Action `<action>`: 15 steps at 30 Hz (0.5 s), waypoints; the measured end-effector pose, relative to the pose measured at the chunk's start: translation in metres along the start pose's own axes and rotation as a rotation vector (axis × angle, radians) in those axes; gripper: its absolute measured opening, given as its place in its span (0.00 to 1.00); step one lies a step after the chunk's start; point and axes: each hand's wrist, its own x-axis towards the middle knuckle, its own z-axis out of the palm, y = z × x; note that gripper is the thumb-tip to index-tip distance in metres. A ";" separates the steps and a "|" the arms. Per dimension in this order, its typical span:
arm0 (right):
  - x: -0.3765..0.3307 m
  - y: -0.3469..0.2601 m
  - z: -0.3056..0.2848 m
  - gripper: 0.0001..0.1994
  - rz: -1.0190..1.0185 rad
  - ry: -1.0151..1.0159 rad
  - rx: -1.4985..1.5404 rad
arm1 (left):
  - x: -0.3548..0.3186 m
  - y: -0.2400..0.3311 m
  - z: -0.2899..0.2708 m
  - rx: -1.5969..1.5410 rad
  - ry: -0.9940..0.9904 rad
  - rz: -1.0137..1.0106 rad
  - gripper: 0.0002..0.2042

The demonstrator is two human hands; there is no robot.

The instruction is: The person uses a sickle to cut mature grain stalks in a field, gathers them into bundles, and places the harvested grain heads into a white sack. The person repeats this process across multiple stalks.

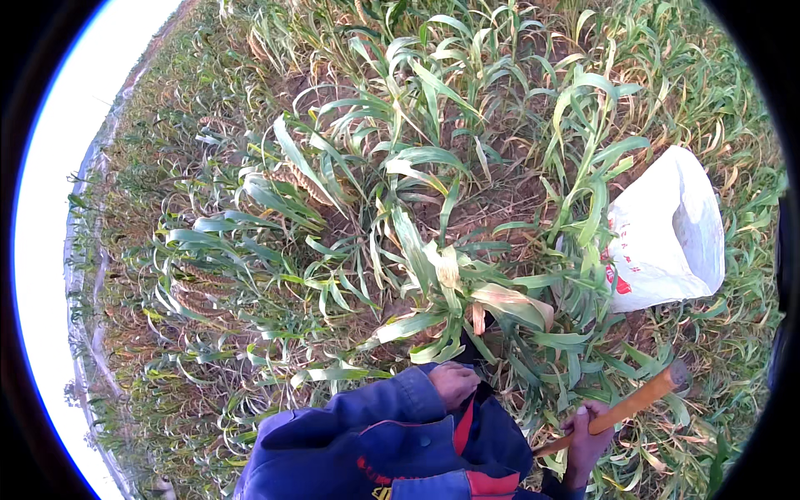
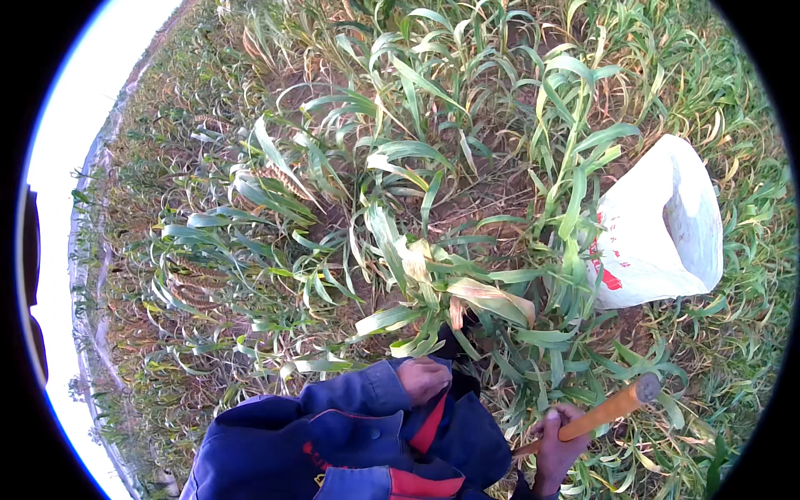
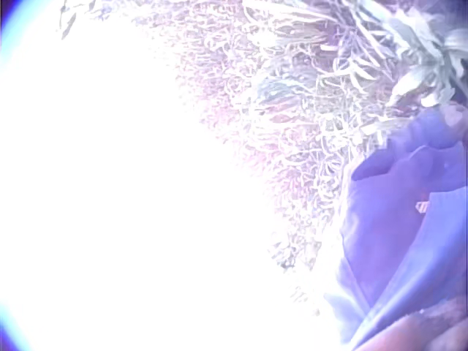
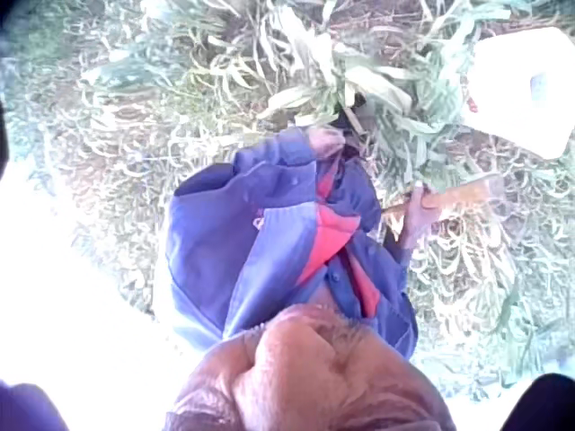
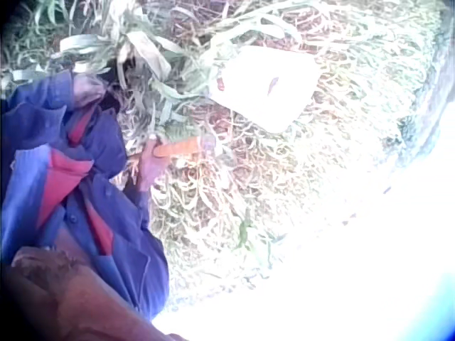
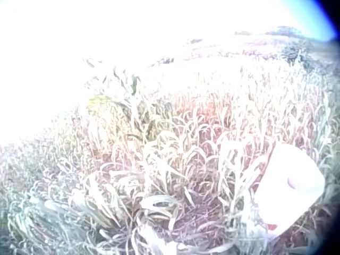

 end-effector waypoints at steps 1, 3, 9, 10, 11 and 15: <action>-0.003 0.000 0.010 0.07 -0.044 -0.084 -0.011 | -0.026 -0.002 -0.003 -0.068 0.066 -0.064 0.07; -0.008 -0.009 0.035 0.08 -0.066 -0.181 -0.046 | -0.059 -0.005 -0.009 -0.147 0.171 -0.240 0.08; -0.029 -0.033 0.096 0.07 -0.195 -0.326 -0.115 | -0.107 -0.031 -0.007 -0.231 0.479 -0.377 0.10; -0.032 -0.042 0.112 0.06 -0.178 -0.336 -0.115 | -0.115 -0.038 -0.008 -0.244 0.529 -0.354 0.10; -0.036 -0.045 0.126 0.06 -0.196 -0.348 -0.083 | -0.124 -0.045 -0.010 -0.258 0.578 -0.331 0.09; -0.048 -0.079 0.188 0.06 -0.273 -0.409 -0.021 | -0.179 -0.088 -0.031 -0.357 0.517 -0.552 0.10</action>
